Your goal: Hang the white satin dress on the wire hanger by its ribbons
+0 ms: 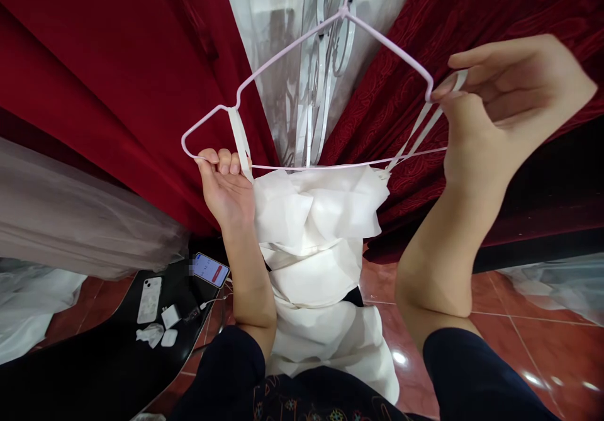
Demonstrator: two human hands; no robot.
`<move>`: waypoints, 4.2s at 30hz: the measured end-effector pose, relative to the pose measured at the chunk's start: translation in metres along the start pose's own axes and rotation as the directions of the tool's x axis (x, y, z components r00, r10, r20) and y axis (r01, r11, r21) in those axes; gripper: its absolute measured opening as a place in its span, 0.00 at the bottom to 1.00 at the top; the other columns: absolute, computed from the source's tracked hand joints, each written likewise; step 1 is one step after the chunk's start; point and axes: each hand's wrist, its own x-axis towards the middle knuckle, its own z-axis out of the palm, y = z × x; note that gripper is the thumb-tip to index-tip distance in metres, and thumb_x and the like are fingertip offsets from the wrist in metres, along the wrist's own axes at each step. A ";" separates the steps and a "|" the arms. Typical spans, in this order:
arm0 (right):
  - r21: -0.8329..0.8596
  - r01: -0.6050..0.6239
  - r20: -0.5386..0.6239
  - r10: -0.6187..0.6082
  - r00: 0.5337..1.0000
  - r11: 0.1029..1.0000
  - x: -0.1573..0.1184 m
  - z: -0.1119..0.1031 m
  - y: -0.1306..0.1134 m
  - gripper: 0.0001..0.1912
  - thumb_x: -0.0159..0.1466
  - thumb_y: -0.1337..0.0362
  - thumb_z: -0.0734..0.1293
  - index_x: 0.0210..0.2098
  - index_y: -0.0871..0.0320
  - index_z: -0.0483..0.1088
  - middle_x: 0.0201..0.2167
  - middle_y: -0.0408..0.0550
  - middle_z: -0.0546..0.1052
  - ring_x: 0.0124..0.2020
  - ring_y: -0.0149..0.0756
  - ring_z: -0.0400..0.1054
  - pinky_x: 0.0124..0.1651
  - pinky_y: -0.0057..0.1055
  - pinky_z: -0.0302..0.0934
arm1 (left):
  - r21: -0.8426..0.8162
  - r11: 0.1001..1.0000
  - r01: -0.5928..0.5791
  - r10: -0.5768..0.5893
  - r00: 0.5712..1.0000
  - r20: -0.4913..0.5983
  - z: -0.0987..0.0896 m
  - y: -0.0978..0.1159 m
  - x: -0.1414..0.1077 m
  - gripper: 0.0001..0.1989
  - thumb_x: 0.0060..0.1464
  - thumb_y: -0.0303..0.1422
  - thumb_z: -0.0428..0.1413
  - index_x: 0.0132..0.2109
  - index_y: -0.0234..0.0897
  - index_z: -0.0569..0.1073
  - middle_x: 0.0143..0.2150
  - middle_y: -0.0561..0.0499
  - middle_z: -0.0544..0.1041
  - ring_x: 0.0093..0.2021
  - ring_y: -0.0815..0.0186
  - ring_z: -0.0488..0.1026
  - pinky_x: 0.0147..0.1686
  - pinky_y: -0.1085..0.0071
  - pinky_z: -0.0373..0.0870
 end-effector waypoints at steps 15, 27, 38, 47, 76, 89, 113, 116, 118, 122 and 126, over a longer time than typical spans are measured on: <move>-0.007 0.121 -0.202 -0.119 0.972 0.993 -0.011 -0.008 0.011 0.17 0.70 0.67 0.63 0.38 0.39 0.82 0.37 0.36 0.77 0.43 0.21 0.69 0.50 0.18 0.68 | -0.043 0.999 0.006 -0.005 1.000 0.015 -0.002 -0.001 -0.003 0.19 0.70 0.45 0.55 0.33 0.40 0.65 0.30 0.56 0.51 0.28 0.69 0.56 0.36 0.75 0.70; 0.239 -0.630 0.220 0.591 0.776 0.738 -0.084 0.046 0.007 0.26 0.64 0.39 0.65 0.35 0.57 0.76 0.39 0.50 0.79 0.33 0.30 0.75 0.34 0.31 0.70 | 0.011 0.999 -0.053 0.053 0.998 -0.020 0.005 -0.002 -0.008 0.21 0.71 0.45 0.53 0.31 0.40 0.61 0.29 0.55 0.52 0.28 0.69 0.58 0.34 0.76 0.68; 0.838 -0.257 0.004 0.465 0.885 0.481 -0.079 0.038 0.022 0.32 0.67 0.50 0.63 0.17 0.59 0.45 0.22 0.41 0.47 0.24 0.26 0.52 0.33 0.30 0.59 | 0.054 0.998 0.030 -0.032 0.999 0.038 -0.013 -0.009 -0.019 0.10 0.69 0.40 0.57 0.46 0.40 0.78 0.40 0.51 0.78 0.46 0.68 0.79 0.53 0.74 0.74; 0.755 -0.330 0.056 0.445 0.894 0.567 -0.080 0.042 0.038 0.42 0.66 0.36 0.59 0.13 0.60 0.40 0.20 0.43 0.41 0.24 0.28 0.47 0.31 0.31 0.52 | 0.742 0.664 -0.091 -0.082 0.978 0.194 -0.002 0.032 -0.045 0.11 0.67 0.40 0.60 0.43 0.38 0.84 0.42 0.46 0.83 0.47 0.61 0.78 0.50 0.70 0.72; 0.649 -0.318 -0.007 0.424 0.906 0.691 -0.075 0.045 0.035 0.33 0.66 0.45 0.62 0.14 0.60 0.54 0.18 0.41 0.49 0.22 0.23 0.54 0.31 0.27 0.61 | 0.327 0.944 -0.031 0.071 0.991 -0.111 -0.015 0.011 -0.014 0.19 0.65 0.26 0.51 0.62 0.34 0.72 0.73 0.38 0.66 0.71 0.60 0.67 0.63 0.68 0.71; 0.614 -0.367 -0.016 0.475 0.880 0.699 -0.076 0.049 0.031 0.23 0.65 0.49 0.65 0.20 0.58 0.65 0.20 0.40 0.60 0.25 0.24 0.65 0.36 0.28 0.69 | 0.137 0.989 0.048 -0.055 0.997 0.049 0.001 0.006 -0.021 0.12 0.72 0.36 0.52 0.45 0.39 0.80 0.40 0.50 0.79 0.43 0.70 0.79 0.38 0.78 0.75; 0.123 -0.162 -0.181 0.183 0.966 0.979 -0.025 0.003 0.005 0.08 0.54 0.76 0.65 0.26 0.62 0.75 0.24 0.42 0.73 0.25 0.20 0.64 0.30 0.23 0.55 | 0.130 0.991 0.017 -0.028 0.996 0.084 -0.001 0.006 -0.019 0.11 0.63 0.40 0.63 0.43 0.37 0.78 0.32 0.52 0.66 0.36 0.68 0.71 0.27 0.77 0.65; 0.387 -0.257 -0.131 0.329 0.935 0.886 -0.017 0.003 -0.009 0.15 0.58 0.76 0.60 0.32 0.58 0.78 0.31 0.43 0.77 0.31 0.24 0.72 0.36 0.25 0.65 | 0.112 0.993 0.046 -0.055 0.995 0.083 -0.001 0.005 -0.019 0.09 0.63 0.39 0.63 0.42 0.37 0.78 0.32 0.52 0.66 0.36 0.68 0.72 0.27 0.78 0.66; 0.547 -0.297 -0.158 0.444 0.882 0.783 -0.015 -0.002 -0.014 0.19 0.64 0.72 0.56 0.38 0.56 0.79 0.36 0.42 0.78 0.34 0.24 0.74 0.40 0.26 0.70 | 0.095 0.994 0.061 -0.069 0.994 0.087 -0.001 0.005 -0.020 0.09 0.63 0.39 0.63 0.42 0.37 0.78 0.32 0.52 0.67 0.36 0.68 0.72 0.28 0.78 0.66; 0.609 -0.237 -0.440 0.571 0.693 0.757 -0.019 -0.016 0.006 0.18 0.69 0.66 0.56 0.38 0.58 0.79 0.43 0.41 0.80 0.37 0.23 0.76 0.43 0.23 0.72 | 0.106 0.993 0.055 -0.065 0.994 0.092 0.001 0.008 -0.021 0.09 0.63 0.39 0.63 0.42 0.38 0.77 0.33 0.51 0.67 0.37 0.67 0.73 0.29 0.77 0.67; 0.517 -0.312 -0.552 0.589 0.590 0.797 -0.031 -0.015 0.045 0.14 0.68 0.66 0.59 0.35 0.61 0.76 0.29 0.42 0.76 0.26 0.23 0.71 0.33 0.21 0.69 | 0.150 0.988 0.045 -0.056 0.996 0.075 0.002 0.008 -0.023 0.09 0.64 0.40 0.62 0.42 0.39 0.76 0.34 0.51 0.67 0.39 0.66 0.73 0.30 0.76 0.67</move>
